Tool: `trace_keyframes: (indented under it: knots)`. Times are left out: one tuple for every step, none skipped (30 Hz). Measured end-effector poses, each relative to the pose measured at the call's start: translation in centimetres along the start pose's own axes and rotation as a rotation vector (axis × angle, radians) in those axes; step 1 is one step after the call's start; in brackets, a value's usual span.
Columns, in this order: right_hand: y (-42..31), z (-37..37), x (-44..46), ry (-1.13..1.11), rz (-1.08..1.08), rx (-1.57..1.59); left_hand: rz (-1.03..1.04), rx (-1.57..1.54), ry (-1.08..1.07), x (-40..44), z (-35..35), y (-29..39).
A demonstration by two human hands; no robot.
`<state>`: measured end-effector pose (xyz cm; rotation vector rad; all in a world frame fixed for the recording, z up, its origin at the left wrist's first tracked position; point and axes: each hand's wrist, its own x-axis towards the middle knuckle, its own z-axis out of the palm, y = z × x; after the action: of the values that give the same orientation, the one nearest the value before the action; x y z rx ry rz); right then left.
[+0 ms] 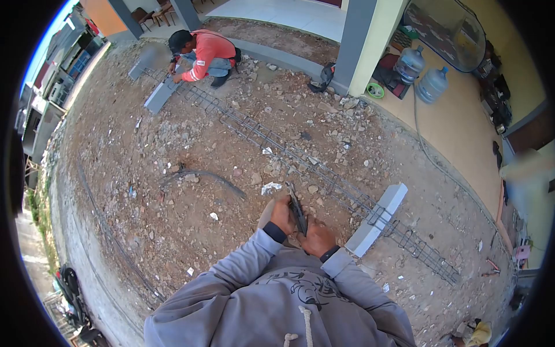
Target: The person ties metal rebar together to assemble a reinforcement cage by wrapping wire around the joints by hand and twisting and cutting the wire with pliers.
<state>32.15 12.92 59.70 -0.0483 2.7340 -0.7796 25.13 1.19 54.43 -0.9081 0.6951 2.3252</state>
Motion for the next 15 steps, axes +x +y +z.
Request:
trace_keyframes:
  knots:
    - [-0.7, -0.1, 0.7, -0.079, -0.022, 0.021, 0.009, -0.041, 0.015, 0.1, -1.0, 0.6]
    - [-1.5, 0.0, 1.6, -0.163, -0.044, 0.043, 0.019, -0.086, 0.034, 0.2, -2.0, 1.3]
    - [-2.1, 0.1, 2.5, -0.244, -0.07, 0.061, 0.035, -0.132, 0.049, 0.3, -2.8, 2.3]
    - [-2.5, 0.3, 3.6, -0.277, -0.122, 0.134, 0.043, -0.172, 0.096, 0.0, -3.1, 3.4]
    - [-2.9, 0.5, 5.1, -0.337, -0.131, 0.22, 0.039, -0.21, 0.071, 0.8, -4.3, 4.5]
    - [-3.2, 0.7, 6.8, -0.397, -0.138, 0.302, 0.035, -0.249, 0.042, 2.0, -6.1, 5.7]
    - [-3.4, 0.9, 8.5, -0.457, -0.139, 0.384, 0.031, -0.286, 0.012, 3.0, -7.0, 7.0]
    - [-3.5, 1.4, 10.5, -0.44, -0.141, 0.358, 0.041, -0.294, 0.07, 4.1, -7.6, 8.5]
    - [-3.5, 2.1, 12.6, -0.419, -0.141, 0.338, 0.04, -0.33, 0.059, 5.5, -8.3, 10.1]
    - [-3.6, 2.9, 15.0, -0.395, -0.139, 0.322, 0.035, -0.359, 0.049, 7.0, -9.2, 11.9]
    - [-3.6, 3.6, 17.3, -0.39, -0.135, 0.206, 0.027, -0.384, 0.042, 8.2, -10.2, 13.7]
    - [-3.5, 4.1, 20.3, -0.373, -0.136, 0.09, 0.047, -0.354, 0.061, 9.2, -10.2, 16.1]
    - [-3.9, 4.4, 23.1, -0.366, -0.132, -0.027, 0.045, -0.351, 0.049, 10.4, -10.1, 19.3]
    - [-4.5, 4.6, 24.8, -0.368, -0.086, -0.011, 0.032, -0.365, 0.057, 10.8, -10.2, 21.8]
    - [-5.6, 4.5, 27.1, -0.364, -0.048, 0.003, 0.028, -0.376, 0.058, 11.0, -10.3, 24.5]
